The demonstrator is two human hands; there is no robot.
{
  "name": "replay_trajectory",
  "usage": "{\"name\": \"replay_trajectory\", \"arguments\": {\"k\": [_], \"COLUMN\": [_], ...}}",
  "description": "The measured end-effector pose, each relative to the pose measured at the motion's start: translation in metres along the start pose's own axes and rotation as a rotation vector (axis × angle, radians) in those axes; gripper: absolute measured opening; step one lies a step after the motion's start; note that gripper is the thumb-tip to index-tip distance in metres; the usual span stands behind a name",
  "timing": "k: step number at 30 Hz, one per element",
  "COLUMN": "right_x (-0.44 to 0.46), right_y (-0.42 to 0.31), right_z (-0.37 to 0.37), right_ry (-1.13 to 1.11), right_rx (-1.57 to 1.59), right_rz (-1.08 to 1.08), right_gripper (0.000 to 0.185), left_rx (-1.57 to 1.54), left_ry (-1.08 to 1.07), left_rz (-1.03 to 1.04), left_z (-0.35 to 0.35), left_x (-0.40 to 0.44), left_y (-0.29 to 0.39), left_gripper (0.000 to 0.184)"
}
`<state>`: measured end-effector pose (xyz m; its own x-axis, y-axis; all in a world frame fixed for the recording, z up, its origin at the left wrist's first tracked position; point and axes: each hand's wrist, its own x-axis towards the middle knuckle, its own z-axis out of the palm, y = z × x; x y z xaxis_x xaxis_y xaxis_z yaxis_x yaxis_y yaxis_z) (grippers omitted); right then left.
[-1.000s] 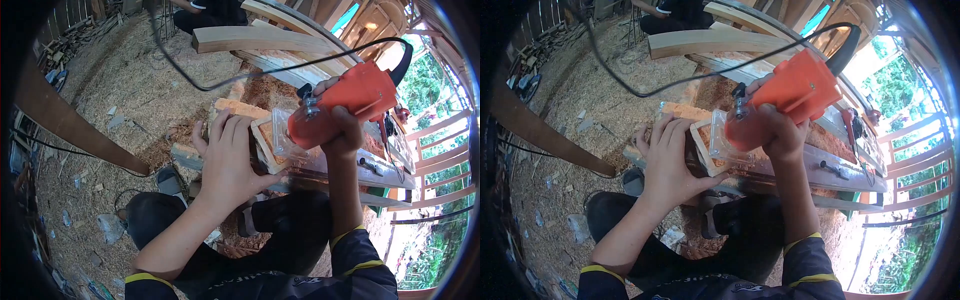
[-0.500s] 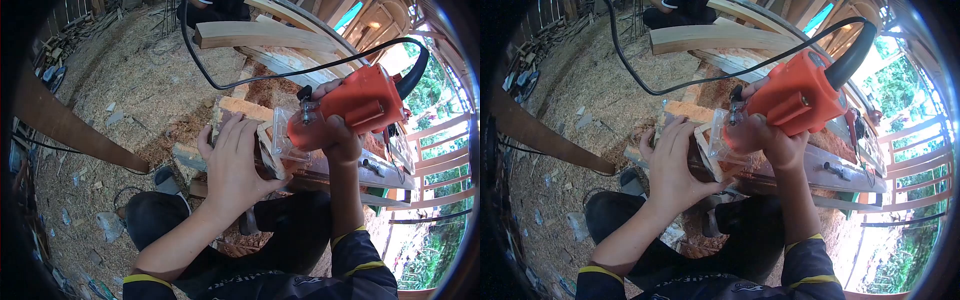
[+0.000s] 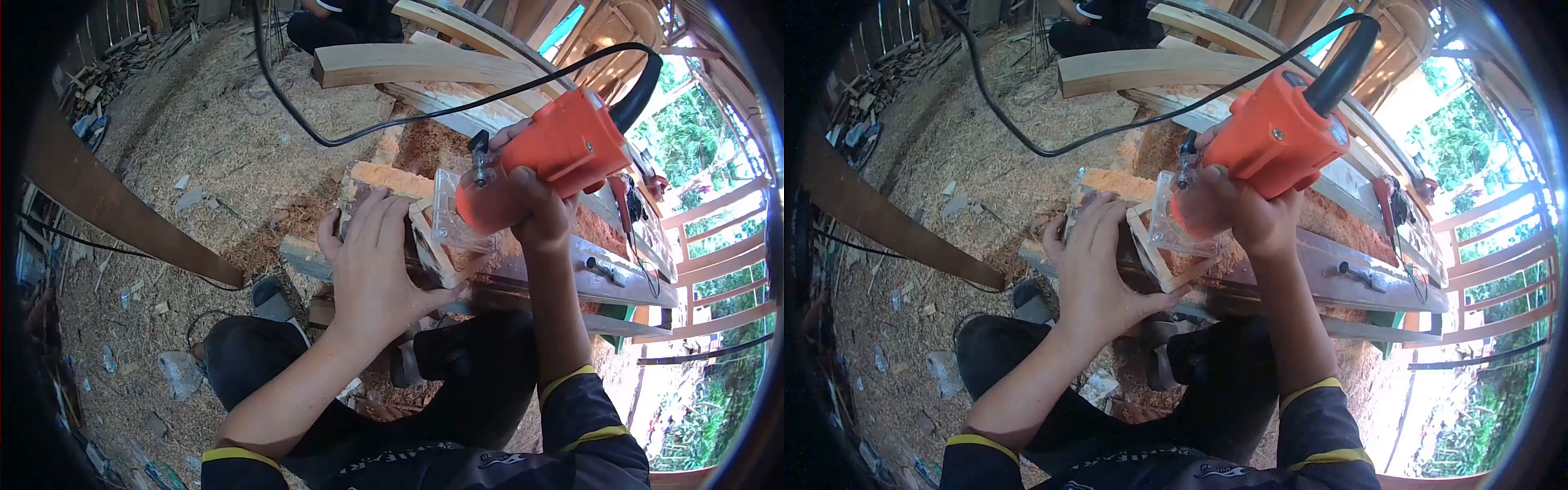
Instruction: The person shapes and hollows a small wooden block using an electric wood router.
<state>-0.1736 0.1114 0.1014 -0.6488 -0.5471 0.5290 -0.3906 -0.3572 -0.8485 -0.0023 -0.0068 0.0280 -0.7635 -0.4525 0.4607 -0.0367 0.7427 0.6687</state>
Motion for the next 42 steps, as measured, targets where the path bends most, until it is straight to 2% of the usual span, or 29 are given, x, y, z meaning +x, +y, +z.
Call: {"name": "replay_trajectory", "arguments": {"k": [8,11,14,20,23,29,32,35,38,42], "right_x": [-0.011,-0.005,0.0,-0.01,-0.01,-0.008,-0.013,-0.003,-0.006,-0.012], "right_y": [-0.001,0.001,-0.005,-0.002,-0.011,-0.007,-0.005,-0.001,-0.004,-0.006], "right_z": [-0.003,0.0,0.007,0.002,0.013,0.008,0.009,0.002,0.008,0.008], "right_ry": [-0.021,-0.028,0.033,-0.05,-0.006,-0.023,-0.009,0.016,-0.001,-0.018], "right_rx": [-0.079,-0.014,-0.033,0.012,-0.169,-0.021,-0.083,-0.117,-0.054,-0.059], "right_rz": [-0.015,-0.034,0.022,-0.025,0.086,0.019,-0.005,0.073,0.023,0.071], "right_gripper": [0.068,0.07,0.069,0.068,0.073,0.065,0.066,0.068,0.065,0.064], "left_rx": [0.015,0.019,0.012,0.02,0.015,0.023,0.015,0.01,0.044,0.017], "left_ry": [0.002,0.017,0.018,-0.002,0.014,0.004,-0.002,-0.011,0.02,-0.006], "left_rz": [0.006,0.024,0.02,0.013,0.017,0.01,0.019,0.016,0.019,0.016], "left_z": [0.001,0.002,0.002,0.001,0.003,0.003,0.003,0.002,0.004,0.002], "left_x": [0.0,-0.002,-0.002,-0.001,-0.002,-0.003,-0.003,-0.003,-0.004,-0.003], "left_y": [0.001,-0.001,-0.001,0.0,-0.002,-0.001,-0.001,-0.001,-0.002,0.0], "left_gripper": [0.106,0.106,0.107,0.108,0.109,0.11,0.111,0.111,0.112,0.111]}}
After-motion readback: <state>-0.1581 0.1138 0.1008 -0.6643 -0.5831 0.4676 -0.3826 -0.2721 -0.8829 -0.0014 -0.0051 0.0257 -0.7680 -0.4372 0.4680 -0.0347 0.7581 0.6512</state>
